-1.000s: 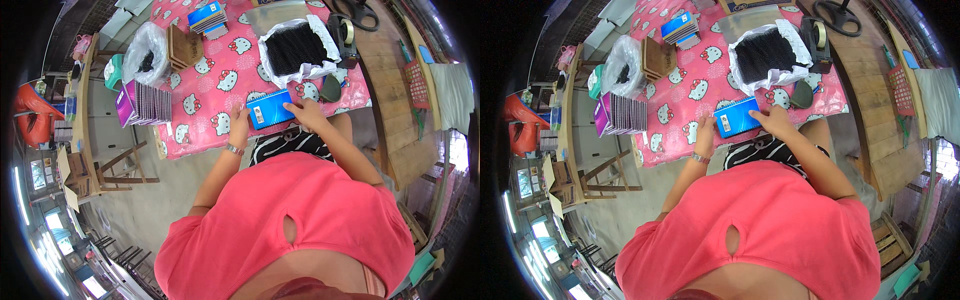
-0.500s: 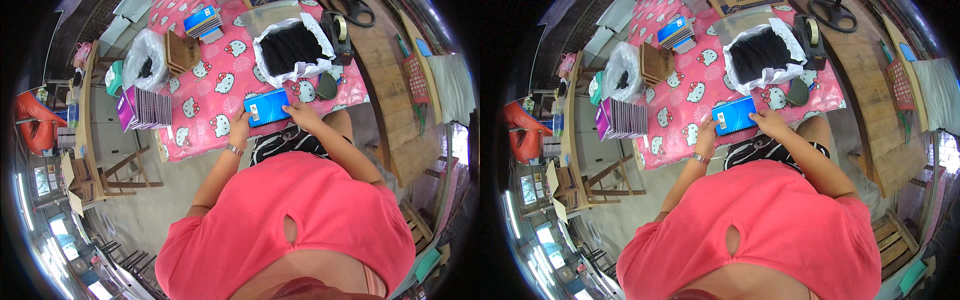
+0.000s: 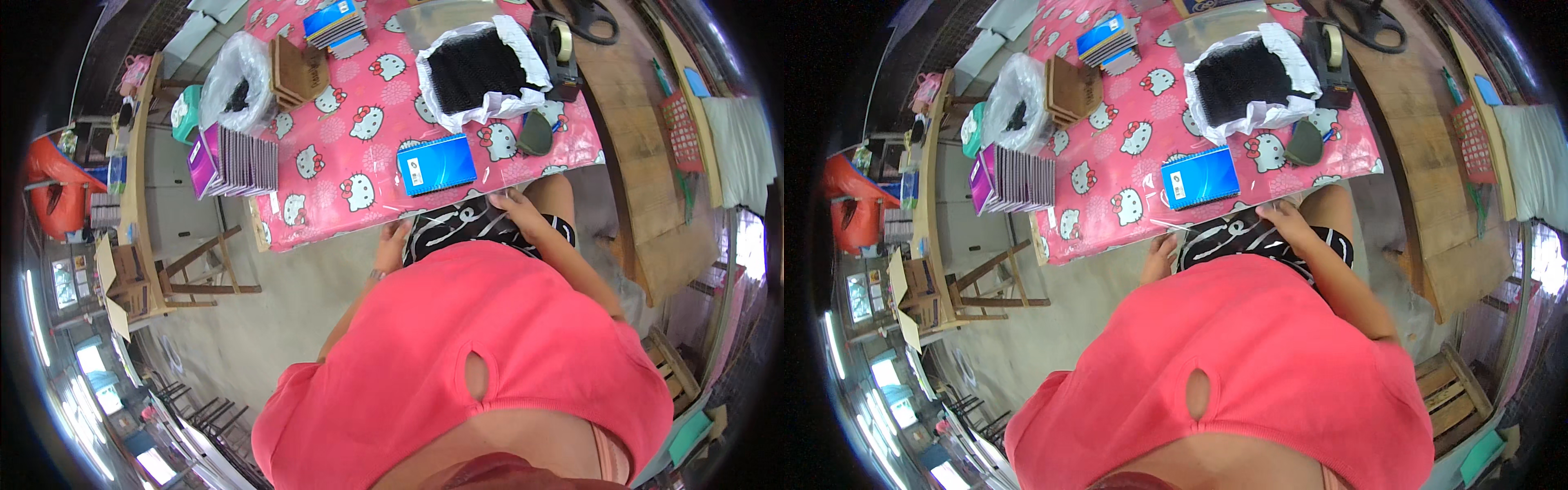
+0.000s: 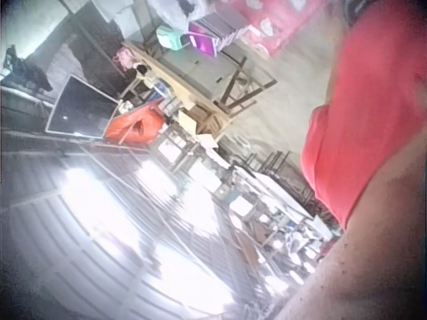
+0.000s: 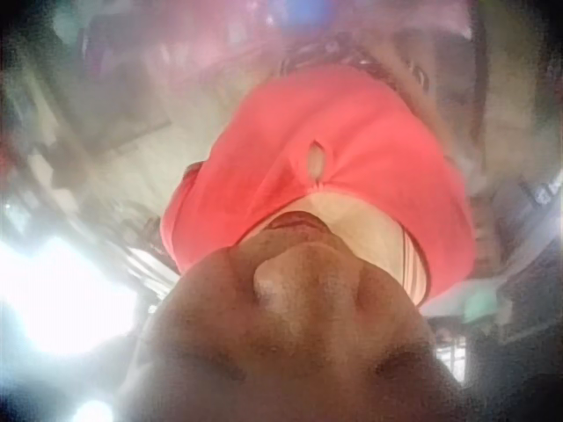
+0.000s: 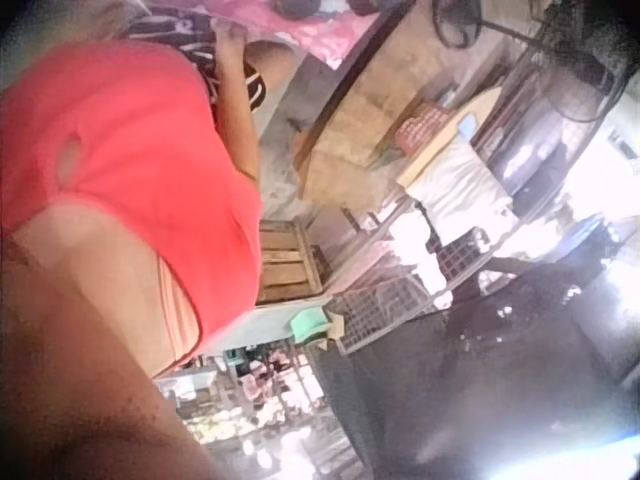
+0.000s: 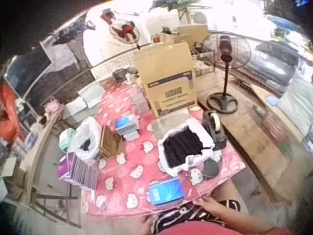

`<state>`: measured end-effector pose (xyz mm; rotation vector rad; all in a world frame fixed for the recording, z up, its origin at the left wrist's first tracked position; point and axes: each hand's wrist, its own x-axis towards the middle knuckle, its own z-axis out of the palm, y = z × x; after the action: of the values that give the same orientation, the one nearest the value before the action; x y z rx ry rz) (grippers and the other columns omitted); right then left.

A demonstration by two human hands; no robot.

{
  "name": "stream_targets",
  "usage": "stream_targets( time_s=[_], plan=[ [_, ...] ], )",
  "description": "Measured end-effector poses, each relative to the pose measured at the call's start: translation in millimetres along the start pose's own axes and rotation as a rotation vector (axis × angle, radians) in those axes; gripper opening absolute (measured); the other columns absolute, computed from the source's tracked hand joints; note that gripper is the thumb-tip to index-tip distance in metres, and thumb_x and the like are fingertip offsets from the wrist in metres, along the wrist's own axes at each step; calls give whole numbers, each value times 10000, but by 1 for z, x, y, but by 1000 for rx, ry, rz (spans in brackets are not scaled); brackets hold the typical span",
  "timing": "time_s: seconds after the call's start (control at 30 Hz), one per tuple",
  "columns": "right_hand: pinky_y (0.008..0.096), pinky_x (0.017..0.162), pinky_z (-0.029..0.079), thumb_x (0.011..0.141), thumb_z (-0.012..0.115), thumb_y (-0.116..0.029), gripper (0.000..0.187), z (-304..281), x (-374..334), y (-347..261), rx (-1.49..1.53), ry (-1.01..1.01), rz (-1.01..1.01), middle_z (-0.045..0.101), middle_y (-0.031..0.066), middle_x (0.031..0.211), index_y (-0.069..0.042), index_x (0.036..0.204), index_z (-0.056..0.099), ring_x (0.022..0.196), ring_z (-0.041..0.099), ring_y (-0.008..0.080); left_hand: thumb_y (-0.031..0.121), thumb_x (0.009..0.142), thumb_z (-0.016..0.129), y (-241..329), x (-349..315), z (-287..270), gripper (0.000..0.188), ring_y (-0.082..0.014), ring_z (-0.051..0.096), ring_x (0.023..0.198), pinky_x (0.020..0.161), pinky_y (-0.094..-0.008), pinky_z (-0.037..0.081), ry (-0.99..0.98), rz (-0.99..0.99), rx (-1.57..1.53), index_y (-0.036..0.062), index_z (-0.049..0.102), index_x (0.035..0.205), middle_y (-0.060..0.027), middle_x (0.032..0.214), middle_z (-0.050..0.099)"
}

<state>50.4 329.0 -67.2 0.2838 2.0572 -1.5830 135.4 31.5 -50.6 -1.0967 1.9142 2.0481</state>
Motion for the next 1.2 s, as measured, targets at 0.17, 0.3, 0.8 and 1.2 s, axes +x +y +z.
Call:
stream_targets(
  time_s=[0.17, 0.3, 0.8, 1.2],
  plan=[
    [310, 691, 492, 848, 670, -205, 542, -13, -30, -45, 228, -336, 174, 625, 131, 945, 19, 1285, 441, 797, 594, 151, 121, 879, 626, -6, 10, -24, 97, -174, 617, 788, 770, -298, 488, -356, -77, -304, 29, 614, 907, -54, 815, 634],
    [269, 639, 491, 865, 618, -72, 494, -25, -49, -82, 557, -274, 135, 616, 88, 860, 23, 1301, 406, 704, 591, 148, 214, 909, 588, 22, 6, -49, 172, -222, 639, 783, 772, -367, 508, -559, -249, -316, 47, 611, 874, -69, 803, 642],
    [399, 977, 473, 958, 466, -221, 350, -5, -14, -122, 1168, -178, 172, 586, 195, 1158, 60, 1166, 484, 1080, 597, 300, 351, 851, 616, 72, -16, 49, 620, -292, 372, 1337, 1103, -467, 274, -324, 1383, 1184, 30, 440, 1350, -127, 1414, 431],
    [452, 848, 482, 953, 441, -314, 388, 75, 69, -188, -580, -27, -1067, 636, 218, 1060, 3, 1099, 612, 957, 630, 344, 450, 783, 636, 66, -15, 64, 768, -321, 318, 1356, 1099, -548, 211, -171, 1242, 1328, 37, 394, 1383, -166, 1442, 372]
  ],
)
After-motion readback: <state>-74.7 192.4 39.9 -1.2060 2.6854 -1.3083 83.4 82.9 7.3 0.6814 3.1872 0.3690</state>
